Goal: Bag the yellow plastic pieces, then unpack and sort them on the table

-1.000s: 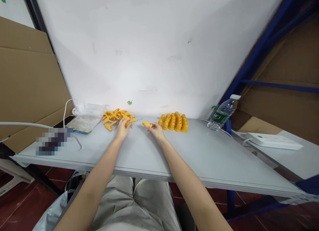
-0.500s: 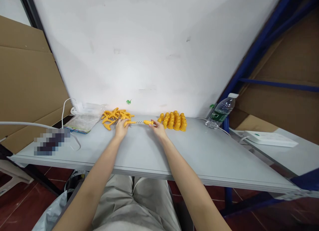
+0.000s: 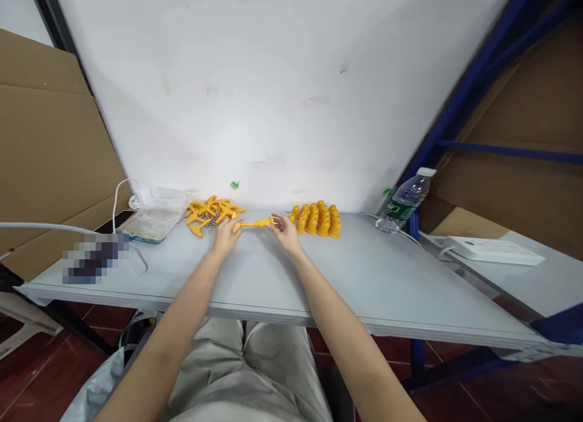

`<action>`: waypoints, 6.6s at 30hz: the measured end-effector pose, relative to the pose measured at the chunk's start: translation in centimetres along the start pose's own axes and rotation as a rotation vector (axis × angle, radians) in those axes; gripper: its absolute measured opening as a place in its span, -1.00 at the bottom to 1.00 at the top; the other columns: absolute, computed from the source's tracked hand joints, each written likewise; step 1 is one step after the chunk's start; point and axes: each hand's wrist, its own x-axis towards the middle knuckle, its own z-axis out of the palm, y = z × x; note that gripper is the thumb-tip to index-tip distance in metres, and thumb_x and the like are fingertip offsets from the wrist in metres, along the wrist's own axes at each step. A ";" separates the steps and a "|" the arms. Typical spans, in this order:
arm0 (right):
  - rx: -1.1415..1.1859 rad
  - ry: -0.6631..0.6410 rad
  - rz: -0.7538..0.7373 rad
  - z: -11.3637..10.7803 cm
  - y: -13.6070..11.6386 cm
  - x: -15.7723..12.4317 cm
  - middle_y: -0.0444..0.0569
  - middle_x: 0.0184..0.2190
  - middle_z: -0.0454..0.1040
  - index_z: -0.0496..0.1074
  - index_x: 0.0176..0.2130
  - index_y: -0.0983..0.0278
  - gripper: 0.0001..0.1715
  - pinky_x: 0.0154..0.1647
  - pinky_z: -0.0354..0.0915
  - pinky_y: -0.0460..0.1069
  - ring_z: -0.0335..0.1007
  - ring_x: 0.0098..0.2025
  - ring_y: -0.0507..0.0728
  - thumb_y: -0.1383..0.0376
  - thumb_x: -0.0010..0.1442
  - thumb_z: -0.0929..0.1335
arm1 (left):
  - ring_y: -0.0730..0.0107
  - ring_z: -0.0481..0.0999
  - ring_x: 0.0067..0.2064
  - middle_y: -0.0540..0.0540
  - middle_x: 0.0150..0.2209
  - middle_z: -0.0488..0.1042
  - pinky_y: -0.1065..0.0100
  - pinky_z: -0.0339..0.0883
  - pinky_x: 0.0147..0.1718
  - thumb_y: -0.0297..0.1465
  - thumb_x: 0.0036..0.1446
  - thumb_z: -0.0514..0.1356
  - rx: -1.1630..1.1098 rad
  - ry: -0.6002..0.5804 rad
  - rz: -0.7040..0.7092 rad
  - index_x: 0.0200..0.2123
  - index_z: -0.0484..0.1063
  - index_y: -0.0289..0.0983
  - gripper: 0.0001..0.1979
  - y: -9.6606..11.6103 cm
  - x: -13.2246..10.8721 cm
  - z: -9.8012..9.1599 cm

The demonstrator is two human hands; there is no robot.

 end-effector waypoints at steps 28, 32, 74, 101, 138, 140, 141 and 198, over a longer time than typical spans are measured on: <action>0.123 -0.231 0.263 -1.9 -4.8 -1.2 -0.03 -0.36 0.57 0.45 -0.14 0.26 -0.33 -0.26 0.30 0.00 0.44 -0.46 0.05 -0.17 -0.05 0.44 | 0.29 0.50 -0.15 -0.07 -0.25 0.47 0.30 0.38 -0.09 -0.52 0.11 0.20 0.014 0.081 0.114 -0.11 0.50 -0.19 -0.73 -0.1 0.2 0.0; 0.172 -0.229 0.228 -1.9 -5.0 -1.3 -0.13 -0.52 0.50 0.44 -0.23 0.26 -0.35 -0.31 0.30 -0.01 0.38 -0.54 0.03 -0.17 -0.11 0.47 | 0.30 0.50 -0.16 -0.06 -0.25 0.47 0.31 0.39 -0.10 -0.53 0.09 0.21 0.010 0.091 0.142 -0.12 0.49 -0.18 -0.73 0.0 0.1 0.0; 0.128 -0.192 0.343 -3.1 -5.4 -1.2 0.03 -0.04 0.51 0.42 0.11 0.15 -0.32 -0.12 0.38 0.02 0.55 -0.20 0.12 0.06 0.01 0.49 | 0.27 0.50 -0.09 -0.11 -0.16 0.47 0.26 0.38 -0.05 -0.37 0.15 0.22 -0.045 0.012 0.115 -0.09 0.46 -0.21 -0.77 1.3 -0.5 0.1; 0.309 -0.145 0.490 -1.8 -4.8 -1.1 0.00 -0.36 0.56 0.46 -0.31 0.25 -0.65 -0.26 0.45 -0.02 0.49 -0.45 0.05 0.03 0.08 0.46 | 0.27 0.50 -0.10 -0.10 -0.16 0.45 0.26 0.39 -0.06 -0.36 0.13 0.25 -0.052 0.004 0.111 -0.09 0.45 -0.19 -0.75 1.1 -0.6 0.4; -1.616 -0.199 0.022 -4.4 2.1 4.5 0.31 0.00 0.46 0.38 0.12 0.42 -0.41 0.31 -0.38 0.38 0.31 0.09 0.32 0.49 0.20 0.08 | 0.15 0.38 0.11 -0.23 0.02 0.39 0.07 0.26 0.15 -0.48 0.12 0.08 -0.106 0.067 0.092 0.04 0.32 -0.25 -0.62 -0.5 -0.3 1.9; -1.616 -0.208 0.016 -4.8 2.2 4.4 0.30 -0.02 0.46 0.38 0.12 0.41 -0.42 0.30 -0.41 0.39 0.31 0.09 0.31 0.49 0.21 0.08 | 0.14 0.37 0.11 -0.24 0.03 0.39 0.07 0.26 0.15 -0.48 0.12 0.08 -0.107 0.051 0.082 0.04 0.33 -0.26 -0.62 -0.4 -0.4 1.8; -1.618 -0.214 0.012 -4.9 2.2 4.3 0.30 -0.02 0.46 0.38 0.12 0.41 -0.42 0.30 -0.41 0.39 0.31 0.09 0.31 0.48 0.22 0.07 | 0.13 0.37 0.12 -0.24 0.03 0.39 0.07 0.26 0.15 -0.48 0.13 0.08 -0.107 0.045 0.078 0.04 0.33 -0.26 -0.63 -0.4 -0.4 1.7; -1.568 -0.207 0.121 -5.5 -0.7 2.8 0.34 -0.08 0.49 0.31 0.09 0.45 -0.53 0.26 -0.11 0.34 0.38 0.06 0.37 0.52 0.20 0.16 | 0.16 0.38 0.10 -0.20 0.00 0.40 0.08 0.24 0.14 -0.52 0.09 0.09 -0.116 -0.012 0.076 0.03 0.34 -0.23 -0.60 -0.3 -0.6 1.6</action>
